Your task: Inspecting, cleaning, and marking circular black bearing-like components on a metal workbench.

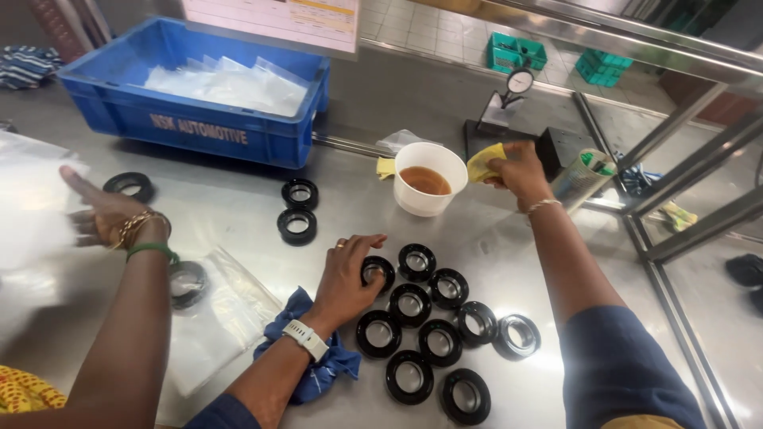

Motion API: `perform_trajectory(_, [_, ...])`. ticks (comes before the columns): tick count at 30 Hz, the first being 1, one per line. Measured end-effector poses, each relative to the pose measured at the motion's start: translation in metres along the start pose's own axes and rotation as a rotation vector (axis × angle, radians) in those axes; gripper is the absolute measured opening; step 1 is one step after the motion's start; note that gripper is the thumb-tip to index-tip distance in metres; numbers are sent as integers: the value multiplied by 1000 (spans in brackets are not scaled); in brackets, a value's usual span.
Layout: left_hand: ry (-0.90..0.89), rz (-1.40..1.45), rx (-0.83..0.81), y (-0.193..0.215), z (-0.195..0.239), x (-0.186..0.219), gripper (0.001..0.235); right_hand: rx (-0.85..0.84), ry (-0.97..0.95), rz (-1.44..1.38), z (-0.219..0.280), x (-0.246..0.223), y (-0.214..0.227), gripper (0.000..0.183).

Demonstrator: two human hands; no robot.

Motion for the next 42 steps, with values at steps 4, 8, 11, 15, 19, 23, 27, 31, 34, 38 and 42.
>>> perform_trajectory(4, [9, -1, 0, 1, -1, -1, 58, 92, 278, 369, -5, -54, -32, 50])
perform_trajectory(8, [13, 2, -16, 2, 0, -1, 57, -194, 247, 549, -29, -43, -68, 20])
perform_trajectory(11, [19, -7, -24, 1, 0, 0, 57, -334, 308, 597, -45, -27, -84, 21])
perform_trajectory(15, [27, -26, -43, 0, 1, -1, 57, -193, 574, 1017, -43, -26, -95, 26])
perform_trajectory(19, [25, -29, -48, -1, 1, -1, 58, -140, 469, 1210, -48, -11, -109, 30])
perform_trajectory(23, [33, -40, -59, -2, 0, -2, 59, -287, 431, 1337, -65, 20, -125, 28])
perform_trajectory(27, [59, -46, -78, -3, 0, -5, 60, -421, 346, 1132, -77, 18, -120, 44])
perform_trajectory(31, [56, -48, -106, -5, 1, -7, 64, -318, 327, 1055, -72, -1, -103, 39])
perform_trajectory(34, [65, -58, -168, -9, -1, -10, 76, -354, 372, 975, -58, -7, -112, 43])
perform_trajectory(38, [126, -103, -303, -18, 1, -18, 92, -492, 382, 923, -39, 11, -138, 44])
perform_trajectory(42, [108, -167, -337, -26, 3, -26, 98, -367, 488, 986, -22, 9, -149, 49])
Point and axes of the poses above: each hand's wrist, its own z-axis away from the middle knuckle, its own y-axis out of the back of the hand, x = y × z, the point moved 7 cm from there along -z, towards the middle knuckle, and after that the axes turned 10 degrees about y, right-handed, at the moved point
